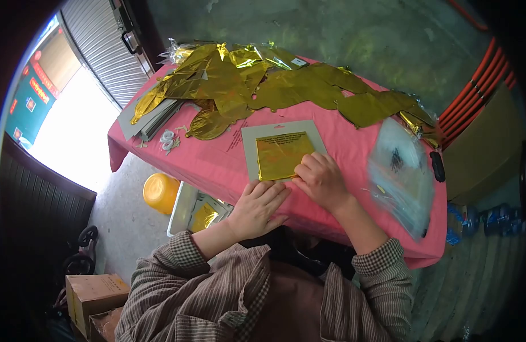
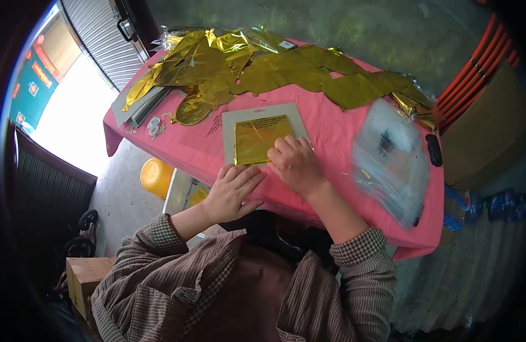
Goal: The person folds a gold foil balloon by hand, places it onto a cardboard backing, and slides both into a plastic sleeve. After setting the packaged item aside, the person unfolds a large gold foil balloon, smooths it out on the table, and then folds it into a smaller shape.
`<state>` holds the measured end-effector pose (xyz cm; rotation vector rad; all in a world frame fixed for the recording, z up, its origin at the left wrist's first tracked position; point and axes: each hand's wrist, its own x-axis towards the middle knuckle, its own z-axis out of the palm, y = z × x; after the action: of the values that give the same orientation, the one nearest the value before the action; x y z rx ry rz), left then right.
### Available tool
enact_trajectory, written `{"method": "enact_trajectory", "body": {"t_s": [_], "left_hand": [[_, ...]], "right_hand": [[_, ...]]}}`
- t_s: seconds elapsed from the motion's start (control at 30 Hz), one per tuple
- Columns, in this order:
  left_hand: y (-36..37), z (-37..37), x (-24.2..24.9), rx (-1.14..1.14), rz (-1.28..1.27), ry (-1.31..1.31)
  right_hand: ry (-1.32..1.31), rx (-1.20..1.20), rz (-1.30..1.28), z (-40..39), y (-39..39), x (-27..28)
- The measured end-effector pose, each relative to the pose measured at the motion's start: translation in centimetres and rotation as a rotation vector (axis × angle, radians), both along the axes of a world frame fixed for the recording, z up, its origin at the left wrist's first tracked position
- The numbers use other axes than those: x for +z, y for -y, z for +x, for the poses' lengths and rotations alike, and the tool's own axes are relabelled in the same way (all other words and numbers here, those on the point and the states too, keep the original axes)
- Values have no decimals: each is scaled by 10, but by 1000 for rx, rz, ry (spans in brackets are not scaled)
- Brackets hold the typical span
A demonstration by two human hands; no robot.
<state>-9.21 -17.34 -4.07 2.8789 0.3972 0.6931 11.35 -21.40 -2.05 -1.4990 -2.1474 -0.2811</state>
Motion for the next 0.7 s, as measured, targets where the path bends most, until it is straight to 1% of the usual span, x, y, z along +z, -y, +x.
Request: {"method": "enact_trajectory", "body": {"t_s": [0.17, 0.43, 0.6, 0.7], "left_hand": [[-2, 1, -2, -16, 14, 48], [-8, 1, -4, -58, 33, 46], [1, -1, 2, 6, 20, 63], [4, -3, 17, 2, -17, 85]], "right_hand": [[73, -44, 18, -4, -3, -5], [69, -76, 63, -5, -13, -15], [11, -124, 38, 13, 9, -9], [-5, -211, 33, 31, 25, -8]]}}
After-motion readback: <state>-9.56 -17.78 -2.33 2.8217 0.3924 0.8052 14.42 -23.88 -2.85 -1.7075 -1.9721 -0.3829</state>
